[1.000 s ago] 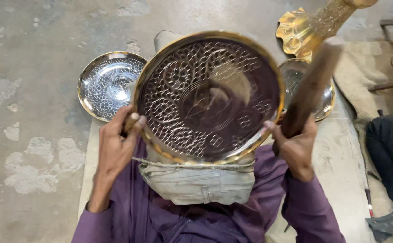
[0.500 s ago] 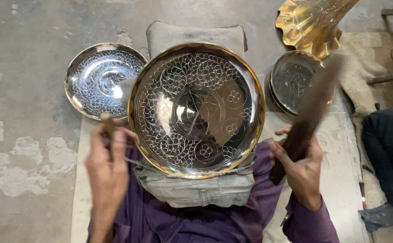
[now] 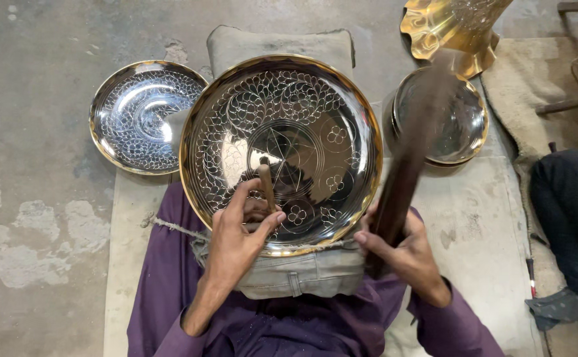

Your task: The person sits cross-legged on the floor with a large engraved brass tray on their lap. They hold a small punch against the tray's surface with one hand and strike it with a wooden mallet held in the other hand, working the decorative pattern into the metal and repositioning the punch across the design.

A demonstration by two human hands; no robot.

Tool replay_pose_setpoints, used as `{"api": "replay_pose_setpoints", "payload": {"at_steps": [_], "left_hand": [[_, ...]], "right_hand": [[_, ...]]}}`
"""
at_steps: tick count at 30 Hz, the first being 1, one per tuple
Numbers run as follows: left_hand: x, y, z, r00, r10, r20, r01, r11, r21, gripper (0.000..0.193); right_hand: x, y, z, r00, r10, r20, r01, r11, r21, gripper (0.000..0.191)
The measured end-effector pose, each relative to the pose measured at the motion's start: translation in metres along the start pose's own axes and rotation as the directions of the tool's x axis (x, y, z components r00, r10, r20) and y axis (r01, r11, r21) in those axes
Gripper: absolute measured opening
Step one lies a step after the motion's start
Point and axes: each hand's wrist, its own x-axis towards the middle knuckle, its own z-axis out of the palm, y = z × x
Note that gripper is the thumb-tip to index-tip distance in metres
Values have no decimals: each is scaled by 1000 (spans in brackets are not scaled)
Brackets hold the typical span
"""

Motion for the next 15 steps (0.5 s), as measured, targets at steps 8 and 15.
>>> {"api": "replay_pose_setpoints", "payload": {"at_steps": [8, 15], "left_hand": [[5, -12, 13, 996, 88, -15, -88, 996, 20, 54], [1, -14, 19, 996, 70, -55, -69, 998, 12, 50]], "right_hand": [[10, -42, -20, 966, -255, 37, 245, 865, -438, 67], [26, -77, -17, 932, -351, 89, 315, 664, -679, 62]]}}
